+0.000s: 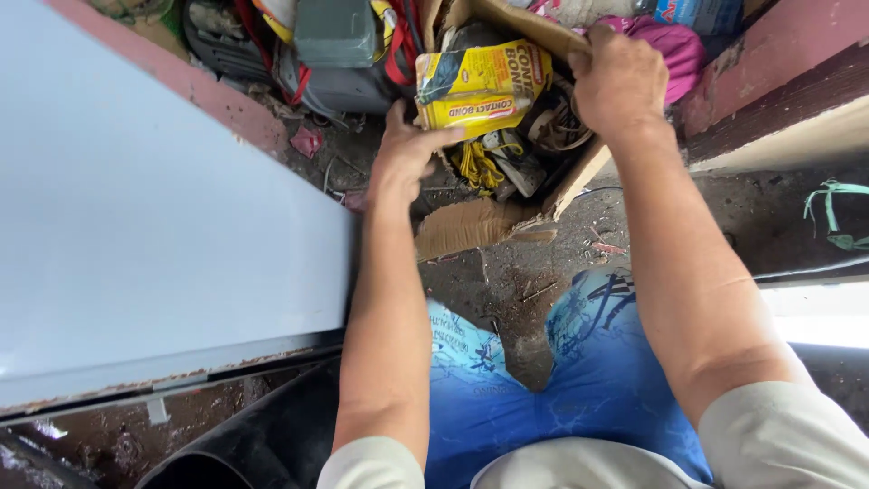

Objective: The person moves a blue basket of cables, places it under a shelf, then picks up a black bucket and moves it aside. They then pick up a power drill, wrap its cord, and place it on a shelf. Finally, they rummage through a cardboard box, moving items around and briefly handling a small white box.

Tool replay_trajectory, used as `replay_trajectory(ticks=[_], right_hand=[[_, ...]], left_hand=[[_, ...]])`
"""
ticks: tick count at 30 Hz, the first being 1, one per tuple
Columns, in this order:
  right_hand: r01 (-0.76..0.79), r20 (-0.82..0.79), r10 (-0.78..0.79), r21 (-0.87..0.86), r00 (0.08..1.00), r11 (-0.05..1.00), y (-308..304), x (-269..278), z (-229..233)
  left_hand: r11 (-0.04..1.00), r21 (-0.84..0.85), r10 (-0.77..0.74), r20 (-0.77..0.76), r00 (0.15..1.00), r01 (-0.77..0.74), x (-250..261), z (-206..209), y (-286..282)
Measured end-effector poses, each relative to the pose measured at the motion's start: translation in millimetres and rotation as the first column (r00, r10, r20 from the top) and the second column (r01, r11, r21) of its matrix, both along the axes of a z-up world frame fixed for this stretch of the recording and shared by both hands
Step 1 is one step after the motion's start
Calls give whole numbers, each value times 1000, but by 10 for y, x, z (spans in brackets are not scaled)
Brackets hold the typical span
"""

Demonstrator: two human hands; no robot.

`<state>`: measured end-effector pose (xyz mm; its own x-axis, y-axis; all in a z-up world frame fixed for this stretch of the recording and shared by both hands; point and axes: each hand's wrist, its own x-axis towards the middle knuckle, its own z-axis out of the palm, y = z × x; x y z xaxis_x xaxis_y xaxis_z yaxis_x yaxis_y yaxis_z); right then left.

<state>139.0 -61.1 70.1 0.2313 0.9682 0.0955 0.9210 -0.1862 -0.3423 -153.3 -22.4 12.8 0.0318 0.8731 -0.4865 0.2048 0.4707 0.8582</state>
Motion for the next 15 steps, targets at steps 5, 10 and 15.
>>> replay_trajectory(ticks=[5,10,15], right_hand=[[52,5,-52,5,999,999,35,-47,8],[79,-1,-79,-55,997,995,37,-91,86],[76,-3,-77,-107,997,991,-16,-85,103]], left_hand=[[987,-65,-161,-342,926,148,-38,-136,-150],[984,-168,-81,-148,986,56,98,-163,-192],[996,75,8,-544,839,39,244,-460,-152]])
